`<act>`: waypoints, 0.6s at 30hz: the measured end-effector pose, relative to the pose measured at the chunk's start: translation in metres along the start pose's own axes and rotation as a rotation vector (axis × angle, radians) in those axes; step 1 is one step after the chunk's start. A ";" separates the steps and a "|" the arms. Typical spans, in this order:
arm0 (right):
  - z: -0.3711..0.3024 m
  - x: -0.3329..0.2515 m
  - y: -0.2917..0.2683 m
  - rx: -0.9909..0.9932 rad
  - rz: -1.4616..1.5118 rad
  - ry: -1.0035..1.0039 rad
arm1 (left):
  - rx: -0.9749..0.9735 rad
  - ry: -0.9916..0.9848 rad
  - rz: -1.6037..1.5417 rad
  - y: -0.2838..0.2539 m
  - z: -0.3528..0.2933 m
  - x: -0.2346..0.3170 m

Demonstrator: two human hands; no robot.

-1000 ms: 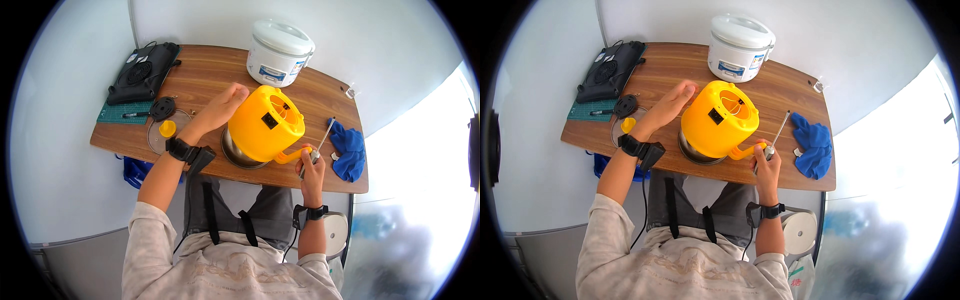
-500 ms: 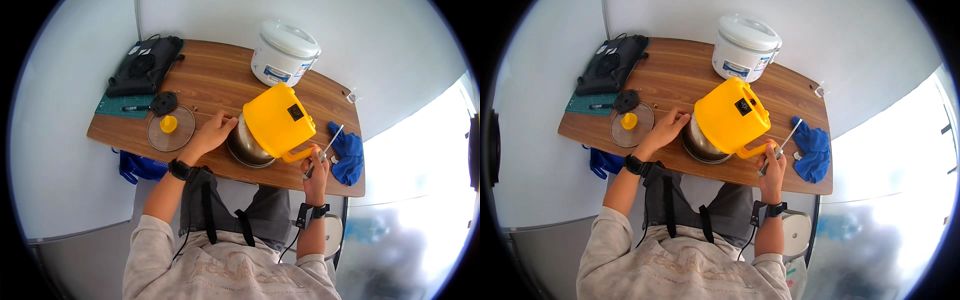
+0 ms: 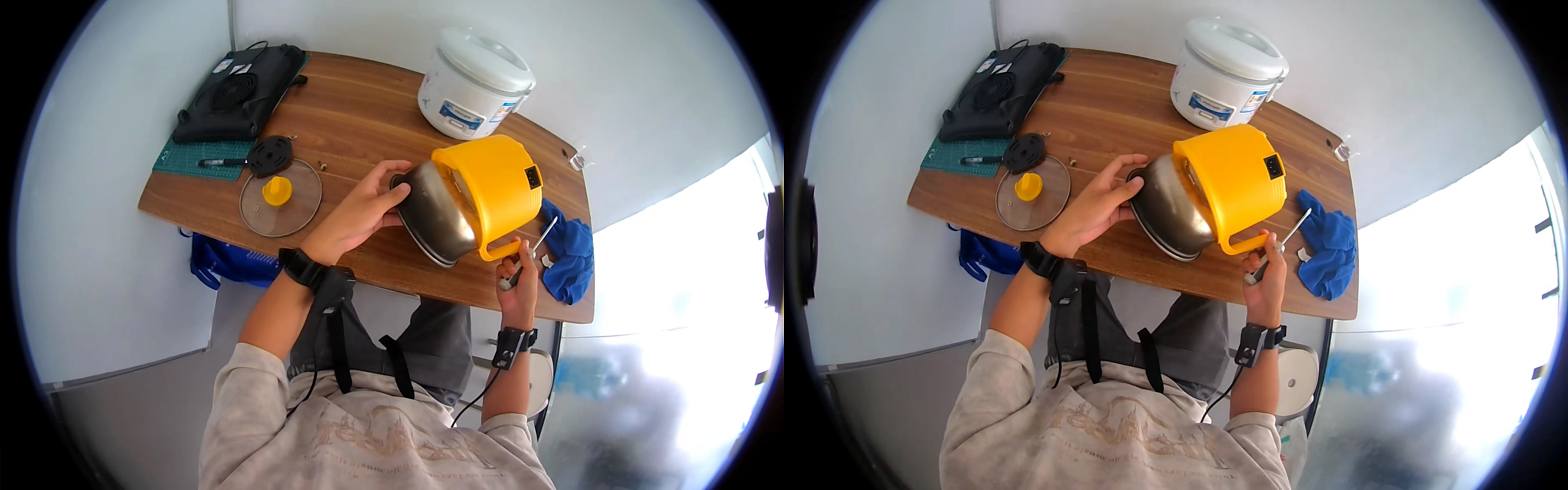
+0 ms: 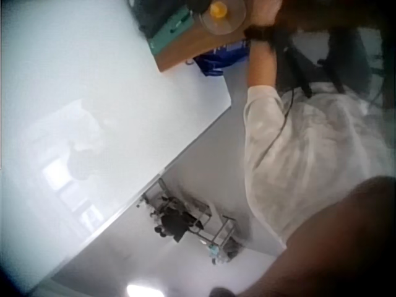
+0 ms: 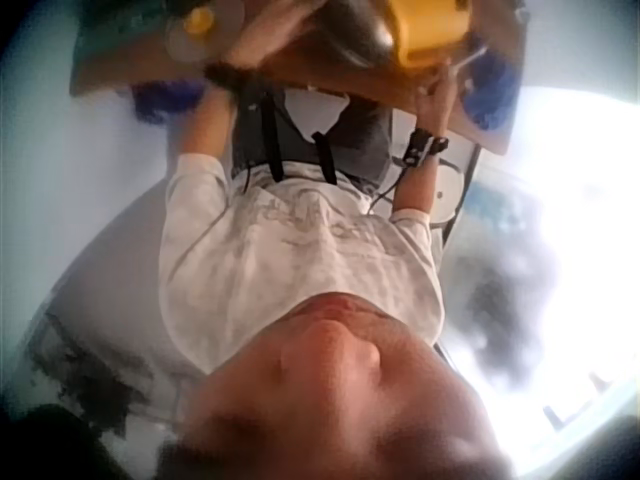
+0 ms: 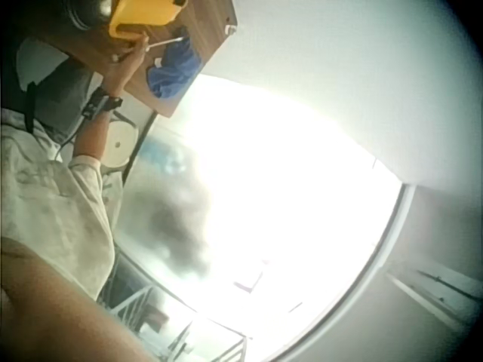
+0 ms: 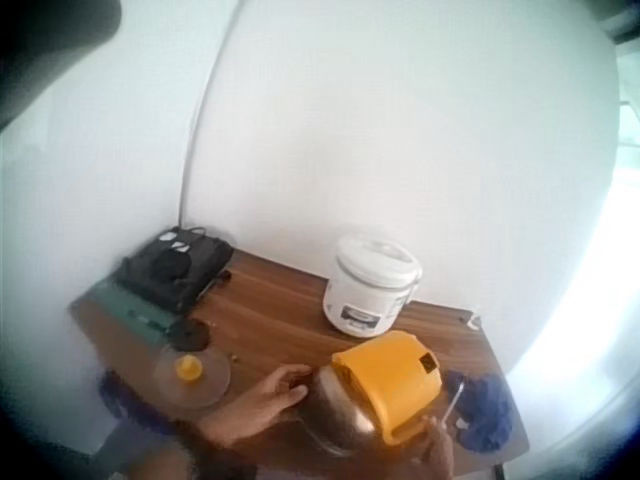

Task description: The person uses a screwdriver to remove screws from the bottom of a yellow kettle, removes the base cover, and then reattaches it by screwing the screws back in. The person handles the kettle and base cover during the process.

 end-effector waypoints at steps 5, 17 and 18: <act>0.005 0.003 -0.005 0.010 0.036 0.062 | 0.006 0.016 -0.007 0.011 0.001 0.006; 0.010 0.003 -0.011 -0.036 0.063 0.169 | -0.071 -0.023 -0.101 0.022 0.010 0.003; 0.009 0.004 -0.012 -0.023 0.062 0.166 | -0.063 -0.020 -0.113 0.023 0.010 0.004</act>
Point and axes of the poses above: each hand's wrist, its own z-axis towards the middle knuckle, its own y-axis out of the palm, x = y × z, the point moved 3 cm from there along z, towards the middle knuckle, and after that the axes turned 14 degrees about x, right-handed, at the moved point
